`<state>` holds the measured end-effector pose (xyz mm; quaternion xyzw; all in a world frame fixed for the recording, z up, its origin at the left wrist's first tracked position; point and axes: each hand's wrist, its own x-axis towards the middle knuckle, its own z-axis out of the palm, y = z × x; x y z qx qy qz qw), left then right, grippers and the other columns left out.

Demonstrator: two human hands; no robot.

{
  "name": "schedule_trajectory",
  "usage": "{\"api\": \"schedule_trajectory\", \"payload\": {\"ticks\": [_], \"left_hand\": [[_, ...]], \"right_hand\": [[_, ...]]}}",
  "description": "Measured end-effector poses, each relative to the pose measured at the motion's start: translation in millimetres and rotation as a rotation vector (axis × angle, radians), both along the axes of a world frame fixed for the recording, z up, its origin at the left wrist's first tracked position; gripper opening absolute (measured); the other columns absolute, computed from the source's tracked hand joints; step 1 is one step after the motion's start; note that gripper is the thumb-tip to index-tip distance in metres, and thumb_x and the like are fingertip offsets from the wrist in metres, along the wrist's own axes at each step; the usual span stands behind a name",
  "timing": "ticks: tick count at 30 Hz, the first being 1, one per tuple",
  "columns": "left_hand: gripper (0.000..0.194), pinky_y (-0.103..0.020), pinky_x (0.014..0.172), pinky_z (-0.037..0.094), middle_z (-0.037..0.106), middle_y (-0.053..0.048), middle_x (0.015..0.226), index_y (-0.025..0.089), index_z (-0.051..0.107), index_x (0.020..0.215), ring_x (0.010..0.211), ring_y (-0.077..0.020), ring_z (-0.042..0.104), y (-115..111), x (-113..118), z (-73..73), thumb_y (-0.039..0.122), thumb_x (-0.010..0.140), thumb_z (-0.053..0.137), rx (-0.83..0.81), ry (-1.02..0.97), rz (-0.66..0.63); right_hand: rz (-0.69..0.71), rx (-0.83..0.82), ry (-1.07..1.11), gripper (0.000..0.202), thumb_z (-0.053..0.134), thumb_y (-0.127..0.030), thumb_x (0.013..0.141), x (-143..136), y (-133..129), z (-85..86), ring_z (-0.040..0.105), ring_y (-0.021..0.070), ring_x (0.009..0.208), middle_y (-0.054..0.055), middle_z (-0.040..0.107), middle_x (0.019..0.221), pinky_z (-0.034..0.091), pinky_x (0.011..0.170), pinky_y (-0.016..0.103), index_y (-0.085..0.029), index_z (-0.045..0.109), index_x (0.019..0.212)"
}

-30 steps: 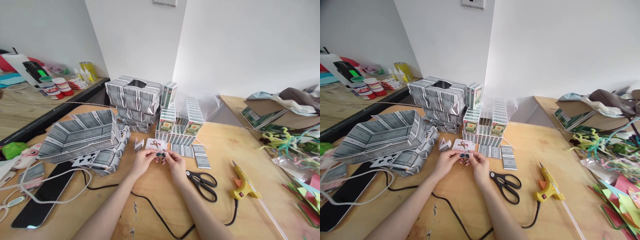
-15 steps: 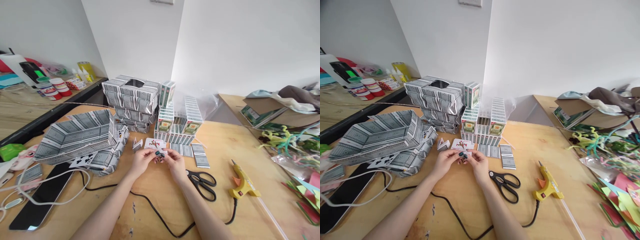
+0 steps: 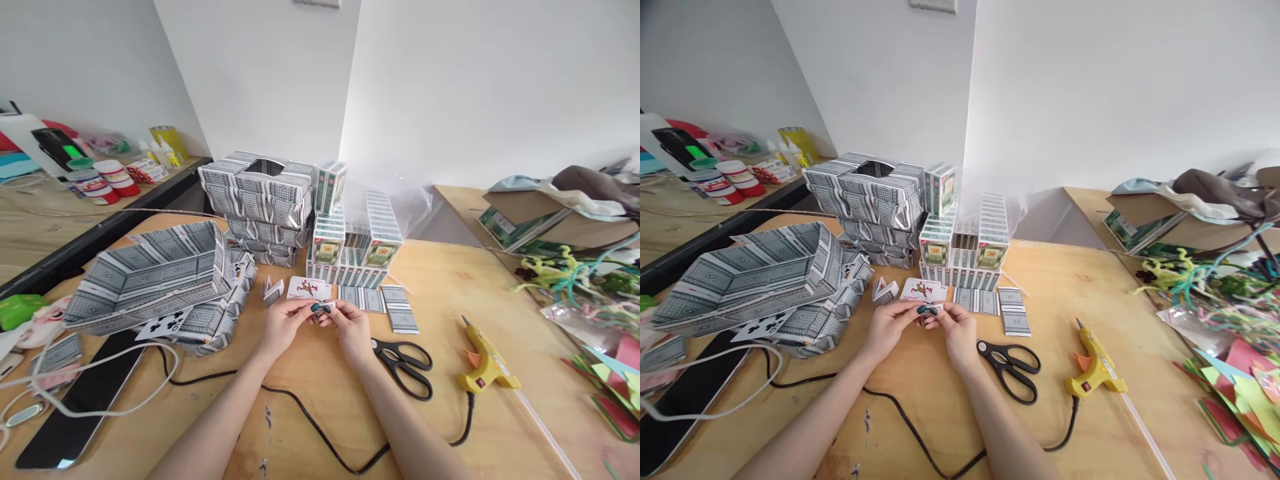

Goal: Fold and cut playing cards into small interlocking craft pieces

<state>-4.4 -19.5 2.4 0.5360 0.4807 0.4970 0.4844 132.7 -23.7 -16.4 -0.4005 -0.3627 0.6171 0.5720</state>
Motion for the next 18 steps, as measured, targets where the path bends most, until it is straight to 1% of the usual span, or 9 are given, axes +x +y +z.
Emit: {"api": "schedule_trajectory", "payload": {"ticks": [3,6,10,12,14,16,18], "left_hand": [[0.017,-0.026,0.056,0.050,0.068,-0.004,0.071,0.017,0.070,0.074,0.057,-0.0142,0.058,-0.8,1.2,-0.3,0.031,0.068,0.063,-0.025,-0.011,0.009],[0.017,-0.025,0.055,0.049,0.066,-0.003,0.064,0.017,0.069,0.073,0.056,-0.0141,0.058,-0.9,1.2,0.0,0.032,0.069,0.062,-0.052,-0.044,-0.024],[0.020,-0.025,0.052,0.049,0.065,-0.004,0.068,0.014,0.066,0.075,0.059,-0.0141,0.058,-0.7,0.9,0.1,0.033,0.070,0.061,-0.115,-0.152,-0.138],[0.022,-0.026,0.053,0.050,0.065,-0.005,0.070,0.013,0.063,0.075,0.060,-0.0145,0.059,-1.5,1.7,-1.1,0.034,0.070,0.061,-0.162,-0.200,-0.195],[0.023,-0.028,0.055,0.051,0.064,-0.005,0.069,0.012,0.060,0.073,0.060,-0.0148,0.060,-3.0,2.8,-2.8,0.035,0.070,0.061,-0.202,-0.207,-0.242],[0.023,-0.028,0.055,0.050,0.063,-0.004,0.067,0.013,0.057,0.070,0.058,-0.0144,0.059,-4.5,3.2,-4.3,0.035,0.070,0.061,-0.201,-0.175,-0.269],[0.021,-0.026,0.056,0.048,0.062,-0.003,0.068,0.014,0.057,0.070,0.058,-0.0134,0.057,-5.3,2.2,-5.2,0.034,0.069,0.063,-0.138,-0.123,-0.240]], "right_hand": [[-0.002,-0.002,-0.024,0.021,0.067,-0.035,0.066,0.3,-0.2,1.7,0.060,0.0155,0.054,0.003,0.065,0.063,0.050,0.055,0.030,-0.015,0.064,0.074],[-0.002,0.011,-0.052,0.022,0.067,-0.035,0.065,1.4,-0.5,5.2,0.058,0.0143,0.051,0.002,0.064,0.059,0.049,0.052,0.028,-0.015,0.065,0.073],[0.014,0.023,-0.044,0.023,0.068,-0.036,0.065,3.1,-0.9,7.2,0.050,0.0105,0.043,-0.001,0.060,0.054,0.043,0.042,0.023,-0.015,0.065,0.075],[0.050,-0.006,-0.005,0.026,0.068,-0.038,0.065,3.8,-1.0,6.0,0.044,0.0082,0.040,-0.002,0.056,0.051,0.036,0.037,0.020,-0.016,0.066,0.078],[0.099,-0.049,0.032,0.029,0.067,-0.041,0.065,4.5,-0.9,4.4,0.040,0.0072,0.038,-0.003,0.053,0.049,0.032,0.035,0.020,-0.016,0.066,0.079],[0.142,-0.075,0.056,0.030,0.067,-0.043,0.064,4.9,-0.5,3.4,0.042,0.0081,0.041,-0.003,0.053,0.051,0.033,0.037,0.020,-0.015,0.066,0.078],[0.163,-0.068,0.065,0.031,0.067,-0.043,0.064,5.1,-0.2,3.7,0.048,0.0100,0.047,0.000,0.057,0.059,0.037,0.041,0.021,-0.016,0.066,0.078]]}}
